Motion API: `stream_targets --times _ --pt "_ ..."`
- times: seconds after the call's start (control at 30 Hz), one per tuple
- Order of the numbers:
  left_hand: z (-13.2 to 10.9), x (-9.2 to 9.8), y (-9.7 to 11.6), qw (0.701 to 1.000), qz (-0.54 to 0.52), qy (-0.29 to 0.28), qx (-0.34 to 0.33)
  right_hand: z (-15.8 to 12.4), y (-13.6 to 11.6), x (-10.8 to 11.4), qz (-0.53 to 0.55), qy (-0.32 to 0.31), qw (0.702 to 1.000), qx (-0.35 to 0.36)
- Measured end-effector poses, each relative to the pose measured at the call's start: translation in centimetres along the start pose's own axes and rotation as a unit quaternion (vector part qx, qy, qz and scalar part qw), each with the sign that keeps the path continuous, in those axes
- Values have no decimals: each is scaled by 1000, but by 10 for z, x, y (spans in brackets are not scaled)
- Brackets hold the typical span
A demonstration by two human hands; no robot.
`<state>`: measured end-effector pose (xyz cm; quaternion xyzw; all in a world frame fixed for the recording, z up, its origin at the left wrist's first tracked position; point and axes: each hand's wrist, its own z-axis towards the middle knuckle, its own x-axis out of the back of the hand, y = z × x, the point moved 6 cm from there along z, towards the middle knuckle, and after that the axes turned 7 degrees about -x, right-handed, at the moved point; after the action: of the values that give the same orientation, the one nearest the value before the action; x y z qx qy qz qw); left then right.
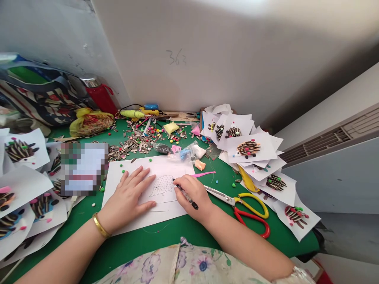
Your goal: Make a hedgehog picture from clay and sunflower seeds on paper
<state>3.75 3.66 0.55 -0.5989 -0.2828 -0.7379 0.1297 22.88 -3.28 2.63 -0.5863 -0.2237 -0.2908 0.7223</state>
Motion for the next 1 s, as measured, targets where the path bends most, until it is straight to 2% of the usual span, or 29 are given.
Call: stream_targets --times 0.23,0.5,0.67,0.73,0.83,0.93,1.0 --pt "-1 -1 -1 1000 4 -6 -4 -1 4 -6 -79 20 996 43" --pt "0 13 9 999 19 41 -3 2 19 -3 -216 45 974 53" --pt "0 20 16 999 15 49 -18 6 19 7 -199 70 976 47" --pt "-1 22 17 998 13 59 -25 13 20 22 -215 103 971 20" --pt "-2 23 16 996 9 78 -30 33 30 51 -295 138 943 -68" --pt "-2 23 13 996 13 87 -25 61 48 70 -368 114 907 -169" --pt "-2 22 10 996 14 87 -20 78 58 70 -384 74 899 -198"
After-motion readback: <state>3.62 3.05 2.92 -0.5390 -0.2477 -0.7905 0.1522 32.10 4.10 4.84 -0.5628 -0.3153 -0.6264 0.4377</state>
